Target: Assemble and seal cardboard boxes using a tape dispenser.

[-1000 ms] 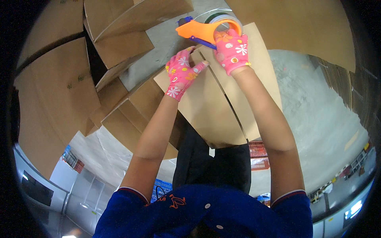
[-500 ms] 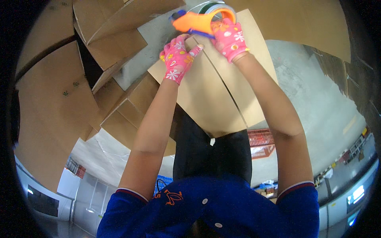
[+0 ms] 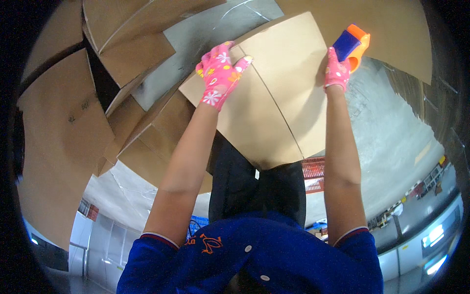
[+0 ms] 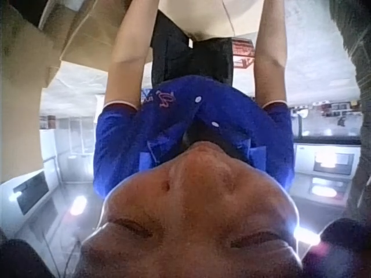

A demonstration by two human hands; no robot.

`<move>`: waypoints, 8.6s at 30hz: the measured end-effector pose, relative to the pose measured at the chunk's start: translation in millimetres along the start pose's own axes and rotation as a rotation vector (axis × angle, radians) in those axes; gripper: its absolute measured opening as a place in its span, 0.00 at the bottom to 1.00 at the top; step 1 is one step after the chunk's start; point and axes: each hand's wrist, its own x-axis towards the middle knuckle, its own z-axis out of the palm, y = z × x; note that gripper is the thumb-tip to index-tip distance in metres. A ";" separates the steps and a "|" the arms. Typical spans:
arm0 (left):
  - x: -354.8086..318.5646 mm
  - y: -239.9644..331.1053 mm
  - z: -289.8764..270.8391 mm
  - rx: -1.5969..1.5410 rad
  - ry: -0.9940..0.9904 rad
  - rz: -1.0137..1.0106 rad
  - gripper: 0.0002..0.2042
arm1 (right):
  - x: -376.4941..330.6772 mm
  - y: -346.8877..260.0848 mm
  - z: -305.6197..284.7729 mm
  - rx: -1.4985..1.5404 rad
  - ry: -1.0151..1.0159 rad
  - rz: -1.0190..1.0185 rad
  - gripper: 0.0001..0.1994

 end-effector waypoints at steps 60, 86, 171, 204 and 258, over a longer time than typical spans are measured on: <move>-73.6 27.0 -123.4 -1.199 -0.462 -0.014 0.19 | -166.0 -55.9 -121.9 -0.083 -0.826 -0.947 0.20; 89.7 -8.3 -114.8 -0.655 -0.420 0.351 0.10 | -156.6 -89.3 -59.5 0.244 -1.259 0.107 0.15; -176.3 62.6 144.5 0.598 -0.186 0.995 0.32 | -185.2 283.0 -165.1 -0.109 -1.165 -0.230 0.34; -145.4 190.4 211.9 0.516 -0.126 1.292 0.12 | -184.0 361.1 -98.7 -0.177 -1.127 0.098 0.34; -308.1 -105.2 -133.7 -0.982 0.317 -0.600 0.38 | -285.9 162.6 -231.2 0.729 -0.214 0.263 0.24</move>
